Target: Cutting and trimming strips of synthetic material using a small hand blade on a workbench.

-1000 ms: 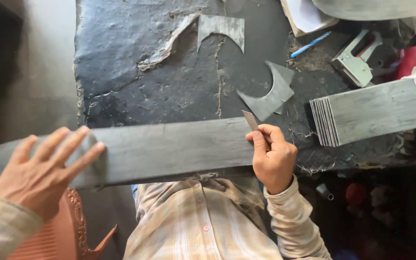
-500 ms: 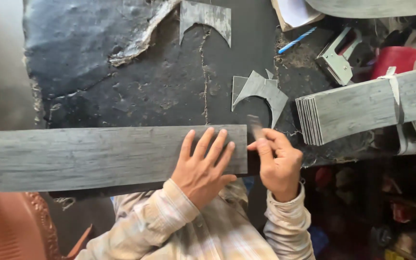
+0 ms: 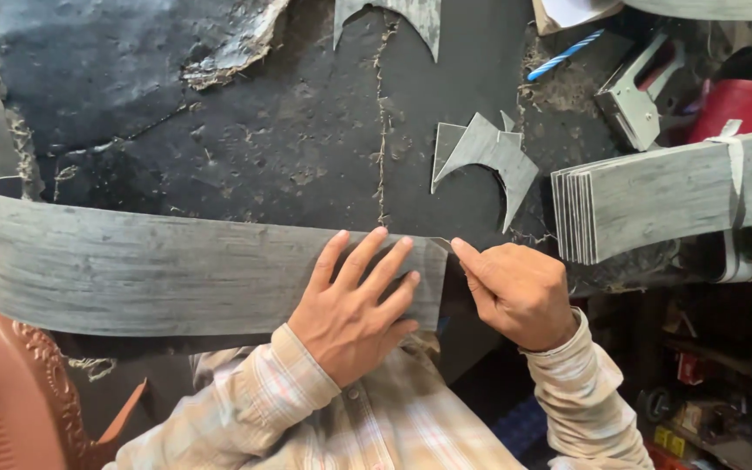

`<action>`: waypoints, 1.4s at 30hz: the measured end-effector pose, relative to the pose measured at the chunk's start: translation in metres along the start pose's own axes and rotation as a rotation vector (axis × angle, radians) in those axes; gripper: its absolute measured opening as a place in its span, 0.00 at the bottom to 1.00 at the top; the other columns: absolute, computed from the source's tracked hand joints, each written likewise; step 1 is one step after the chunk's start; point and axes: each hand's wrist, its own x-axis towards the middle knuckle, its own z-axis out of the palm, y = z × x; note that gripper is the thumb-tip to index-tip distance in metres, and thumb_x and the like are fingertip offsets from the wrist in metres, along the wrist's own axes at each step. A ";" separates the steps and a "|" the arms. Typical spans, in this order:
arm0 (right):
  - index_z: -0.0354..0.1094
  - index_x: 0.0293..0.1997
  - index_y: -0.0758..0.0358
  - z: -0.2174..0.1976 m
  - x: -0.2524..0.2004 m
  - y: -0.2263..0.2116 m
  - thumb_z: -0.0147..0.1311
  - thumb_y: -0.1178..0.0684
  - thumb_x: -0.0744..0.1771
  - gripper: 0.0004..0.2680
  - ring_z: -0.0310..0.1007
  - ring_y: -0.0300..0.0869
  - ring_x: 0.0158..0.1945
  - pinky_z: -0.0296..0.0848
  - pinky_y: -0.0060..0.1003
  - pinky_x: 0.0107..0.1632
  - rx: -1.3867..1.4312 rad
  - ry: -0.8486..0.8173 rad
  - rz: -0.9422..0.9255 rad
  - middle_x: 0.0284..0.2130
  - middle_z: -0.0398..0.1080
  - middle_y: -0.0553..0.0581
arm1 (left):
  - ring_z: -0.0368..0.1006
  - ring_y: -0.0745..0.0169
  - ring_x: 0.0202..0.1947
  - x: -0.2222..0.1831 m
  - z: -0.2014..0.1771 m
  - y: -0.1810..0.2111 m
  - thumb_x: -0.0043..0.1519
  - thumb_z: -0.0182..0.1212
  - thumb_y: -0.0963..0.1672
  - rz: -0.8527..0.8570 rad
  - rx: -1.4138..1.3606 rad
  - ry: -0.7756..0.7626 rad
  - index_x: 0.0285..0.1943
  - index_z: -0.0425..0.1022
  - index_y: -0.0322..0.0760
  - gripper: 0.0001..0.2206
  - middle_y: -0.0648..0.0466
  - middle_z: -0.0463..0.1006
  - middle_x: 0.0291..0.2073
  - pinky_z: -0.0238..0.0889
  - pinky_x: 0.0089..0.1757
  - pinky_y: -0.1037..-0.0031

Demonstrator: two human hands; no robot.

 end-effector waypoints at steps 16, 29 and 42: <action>0.75 0.54 0.67 0.002 0.002 0.008 0.62 0.67 0.60 0.17 0.71 0.46 0.29 0.71 0.40 0.34 -0.046 -0.059 -0.101 0.26 0.70 0.55 | 0.56 0.43 0.70 0.001 0.000 -0.001 0.55 0.68 0.51 -0.017 -0.032 -0.015 0.57 0.77 0.38 0.24 0.46 0.67 0.67 0.43 0.66 0.44; 0.74 0.57 0.65 -0.005 0.007 0.019 0.60 0.66 0.59 0.20 0.67 0.43 0.25 0.68 0.40 0.31 -0.057 -0.174 -0.190 0.21 0.66 0.51 | 0.55 0.44 0.71 0.000 0.000 -0.001 0.56 0.67 0.52 -0.039 -0.033 -0.028 0.58 0.77 0.39 0.23 0.48 0.66 0.68 0.43 0.66 0.46; 0.73 0.57 0.70 -0.009 -0.008 0.017 0.60 0.66 0.59 0.19 0.62 0.44 0.22 0.64 0.40 0.29 -0.099 -0.191 -0.191 0.19 0.62 0.51 | 0.56 0.45 0.71 0.000 0.000 0.002 0.59 0.64 0.53 -0.061 -0.011 -0.049 0.60 0.77 0.42 0.22 0.49 0.66 0.69 0.42 0.66 0.47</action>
